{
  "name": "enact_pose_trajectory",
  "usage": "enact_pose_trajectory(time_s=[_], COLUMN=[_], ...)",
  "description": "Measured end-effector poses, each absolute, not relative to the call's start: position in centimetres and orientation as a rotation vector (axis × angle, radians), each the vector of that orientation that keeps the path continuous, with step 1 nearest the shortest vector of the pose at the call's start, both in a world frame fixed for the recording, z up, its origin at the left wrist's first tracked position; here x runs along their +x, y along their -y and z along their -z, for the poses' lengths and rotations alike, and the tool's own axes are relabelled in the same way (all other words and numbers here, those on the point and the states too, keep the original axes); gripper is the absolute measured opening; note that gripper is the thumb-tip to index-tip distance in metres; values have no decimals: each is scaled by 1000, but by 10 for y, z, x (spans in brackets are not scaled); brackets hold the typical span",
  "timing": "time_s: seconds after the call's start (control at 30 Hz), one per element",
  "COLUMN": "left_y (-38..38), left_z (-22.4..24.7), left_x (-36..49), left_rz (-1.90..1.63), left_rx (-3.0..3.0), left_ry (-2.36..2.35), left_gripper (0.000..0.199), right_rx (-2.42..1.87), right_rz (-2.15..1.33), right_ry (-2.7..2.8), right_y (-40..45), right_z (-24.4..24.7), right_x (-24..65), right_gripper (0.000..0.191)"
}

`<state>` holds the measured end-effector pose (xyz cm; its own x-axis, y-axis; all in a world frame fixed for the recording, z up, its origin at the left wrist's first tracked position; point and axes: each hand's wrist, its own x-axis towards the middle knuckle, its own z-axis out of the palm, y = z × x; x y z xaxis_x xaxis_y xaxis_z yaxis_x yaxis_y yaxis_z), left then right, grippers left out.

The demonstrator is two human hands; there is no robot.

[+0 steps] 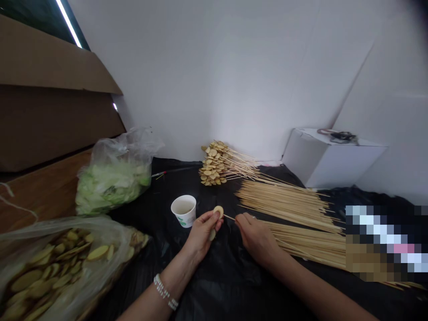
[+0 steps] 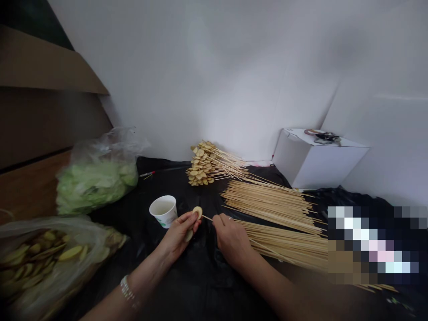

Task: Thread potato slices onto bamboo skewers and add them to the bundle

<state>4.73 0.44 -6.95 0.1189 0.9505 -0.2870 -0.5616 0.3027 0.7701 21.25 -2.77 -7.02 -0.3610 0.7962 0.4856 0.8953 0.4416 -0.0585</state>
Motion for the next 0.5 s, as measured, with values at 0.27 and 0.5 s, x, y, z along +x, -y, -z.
enact_pose_trajectory(time_s=[0.27,0.5], left_y=[-2,0], left_z=[67,70], left_x=[49,50], left_rz=[-1148,-1140], left_rx=[547,624], left_ry=[-899,-897], left_gripper=[12,23], right_rx=[-1427,-1402], right_rz=[299,340], right_ry=[2285,2310], right_y=[32,33], right_z=[70,67], right_x=[213,213], right_gripper=[19,21])
